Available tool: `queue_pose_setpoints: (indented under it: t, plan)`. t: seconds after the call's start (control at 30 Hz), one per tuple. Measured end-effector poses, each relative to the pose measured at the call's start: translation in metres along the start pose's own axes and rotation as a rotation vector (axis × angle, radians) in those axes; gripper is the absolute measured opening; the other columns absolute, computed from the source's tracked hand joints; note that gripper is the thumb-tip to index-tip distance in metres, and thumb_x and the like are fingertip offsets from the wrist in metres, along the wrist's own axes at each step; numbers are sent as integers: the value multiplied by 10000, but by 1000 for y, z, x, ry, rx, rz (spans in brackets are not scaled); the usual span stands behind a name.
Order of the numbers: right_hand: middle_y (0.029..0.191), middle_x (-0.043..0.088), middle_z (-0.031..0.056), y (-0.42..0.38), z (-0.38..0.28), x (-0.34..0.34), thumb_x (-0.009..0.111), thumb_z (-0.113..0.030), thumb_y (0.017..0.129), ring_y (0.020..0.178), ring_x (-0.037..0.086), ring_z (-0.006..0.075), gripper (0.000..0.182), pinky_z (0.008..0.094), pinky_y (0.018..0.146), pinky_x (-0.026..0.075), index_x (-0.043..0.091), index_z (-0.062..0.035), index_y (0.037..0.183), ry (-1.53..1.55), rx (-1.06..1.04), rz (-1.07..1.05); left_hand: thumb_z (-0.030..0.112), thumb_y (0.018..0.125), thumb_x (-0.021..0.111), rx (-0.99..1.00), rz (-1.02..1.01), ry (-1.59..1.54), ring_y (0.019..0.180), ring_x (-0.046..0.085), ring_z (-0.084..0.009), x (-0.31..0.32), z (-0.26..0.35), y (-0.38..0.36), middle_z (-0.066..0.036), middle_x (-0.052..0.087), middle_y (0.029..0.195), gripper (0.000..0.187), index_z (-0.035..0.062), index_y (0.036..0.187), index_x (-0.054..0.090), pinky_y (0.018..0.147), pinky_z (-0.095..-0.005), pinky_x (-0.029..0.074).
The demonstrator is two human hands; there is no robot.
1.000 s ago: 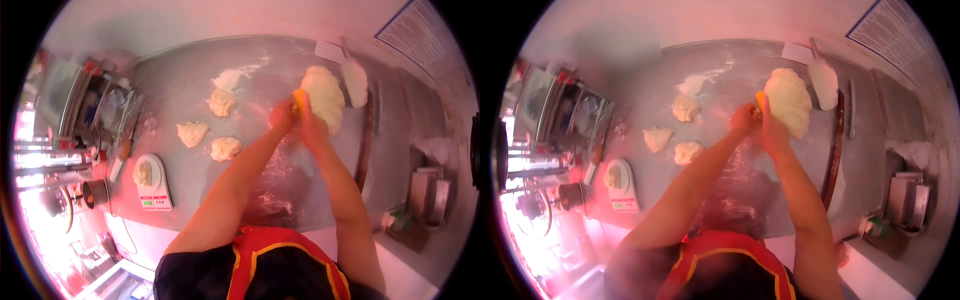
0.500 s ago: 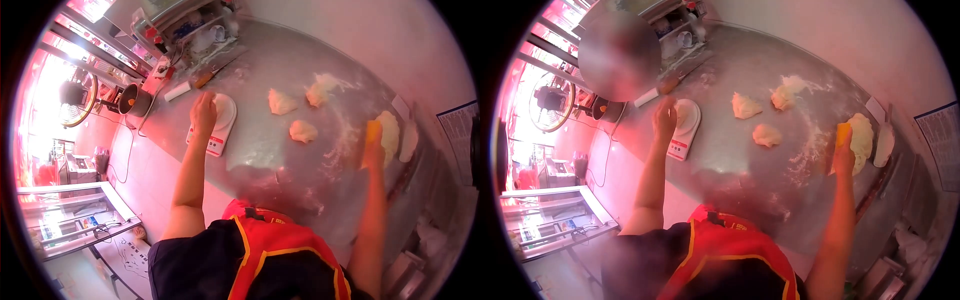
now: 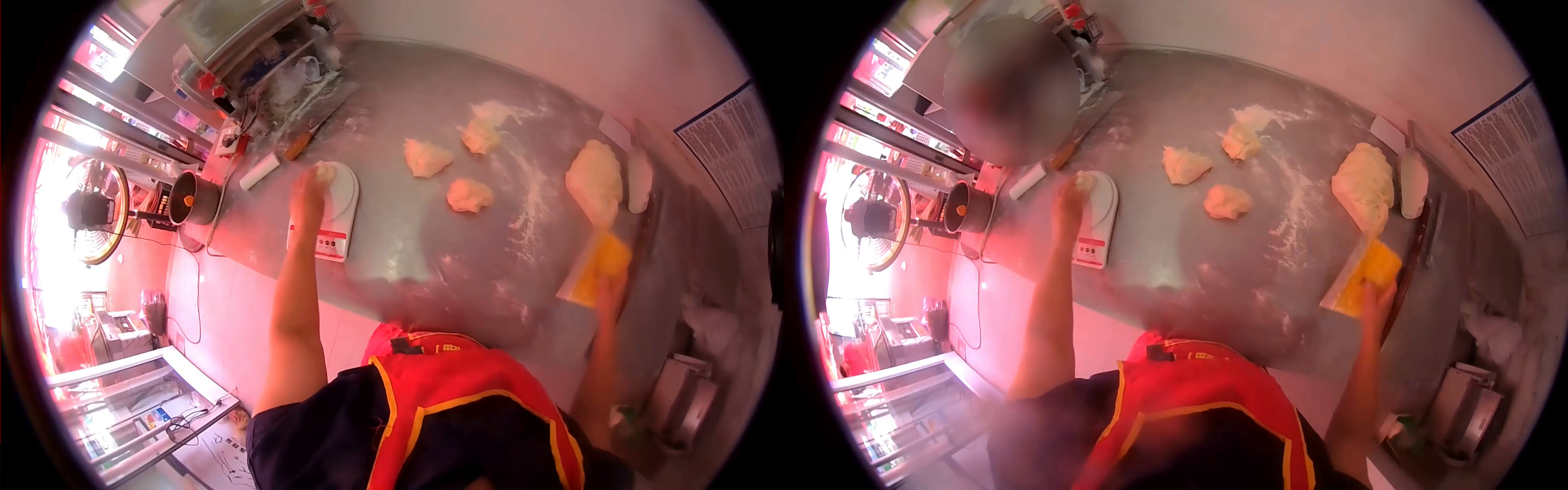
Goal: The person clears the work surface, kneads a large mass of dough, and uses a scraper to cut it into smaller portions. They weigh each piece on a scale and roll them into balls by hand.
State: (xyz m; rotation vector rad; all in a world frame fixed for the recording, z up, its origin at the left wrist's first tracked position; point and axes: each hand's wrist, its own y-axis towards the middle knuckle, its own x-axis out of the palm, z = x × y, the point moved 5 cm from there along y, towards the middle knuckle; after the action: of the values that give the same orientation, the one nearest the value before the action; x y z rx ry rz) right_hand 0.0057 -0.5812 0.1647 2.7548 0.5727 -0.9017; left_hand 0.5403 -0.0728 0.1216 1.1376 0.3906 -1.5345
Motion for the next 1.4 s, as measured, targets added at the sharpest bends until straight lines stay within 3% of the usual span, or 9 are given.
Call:
queue_pose_setpoints:
  t: [0.23, 0.3, 0.43, 0.57, 0.7, 0.9, 1.0, 1.13, 1.4]
  plan:
    - [1359, 442, 208, -67, 71, -34, 568, -246, 902, 1219, 477, 326, 615, 362, 1033, 377, 324, 6, 1408, 44, 527, 107, 362, 901, 578, -226, -131, -251, 940, 625, -361, -28, 75, 10, -174, 642, 1105, 401, 83, 1189, 593, 784, -401, 502]
    - [1374, 429, 220, -64, 80, -38, 555, -236, 908, 1238, 458, 344, 591, 378, 1059, 346, 337, -1, 1404, -261, 378, 118, 247, 846, 685, -188, -218, -212, 787, 631, -183, -19, 151, -22, -91, 676, 913, 378, 83, 1181, 623, 712, -337, 501]
    - [1399, 409, 217, -45, 60, -12, 541, -214, 912, 1262, 432, 361, 554, 396, 1084, 308, 361, -18, 1398, -547, 4, 3, 169, 860, 630, 727, -208, -290, 1193, 506, -322, 57, 261, -119, -167, 501, 1312, 448, 93, 1283, 507, 973, -398, 438]
    - [1373, 449, 178, -57, -51, 63, 542, -186, 913, 1263, 431, 352, 526, 407, 1079, 307, 382, -27, 1389, -553, -188, -126, 140, 864, 610, 832, -402, -262, 1228, 487, -332, 79, 295, -164, -160, 494, 1342, 457, 97, 1306, 501, 1001, -400, 420]
    - [1254, 542, 173, -89, -158, 155, 538, -135, 907, 1167, 509, 350, 413, 420, 1000, 391, 482, -20, 1300, -150, -537, -338, 107, 863, 591, 315, -945, -693, 1279, 449, -330, 65, 265, -143, -152, 502, 1356, 471, 85, 1326, 502, 1037, -388, 397]
    - [1091, 618, 148, -162, -210, 327, 572, -98, 889, 1019, 600, 253, 352, 366, 881, 481, 527, -7, 1226, 355, -317, -905, 172, 886, 594, -323, 85, -204, 1072, 558, -349, -43, 48, -88, -184, 602, 1123, 354, 47, 1215, 554, 936, -420, 434]
    - [995, 631, 123, -198, -205, 420, 628, -118, 852, 886, 613, 191, 376, 333, 773, 508, 536, 5, 1195, 518, 84, -1029, 239, 911, 534, -328, -266, 25, 998, 554, -372, -20, -86, -104, -204, 602, 1029, 329, 8, 1142, 572, 875, -420, 441]
    - [1064, 627, 106, -219, -241, 452, 685, -121, 815, 923, 583, 176, 515, 301, 813, 489, 484, -1, 1274, 522, 343, -1234, 292, 978, 457, -883, -133, -804, 653, 598, -196, -22, -74, -116, -67, 605, 815, 291, 40, 1044, 585, 534, -357, 524]
    - [1140, 603, 136, -159, -214, 282, 609, -10, 845, 1069, 591, 239, 386, 370, 906, 498, 502, -32, 1215, 1042, 476, -844, 234, 976, 485, -337, -299, -918, 942, 603, -196, 1, 94, -99, -89, 606, 1010, 309, 7, 1177, 546, 761, -357, 521]
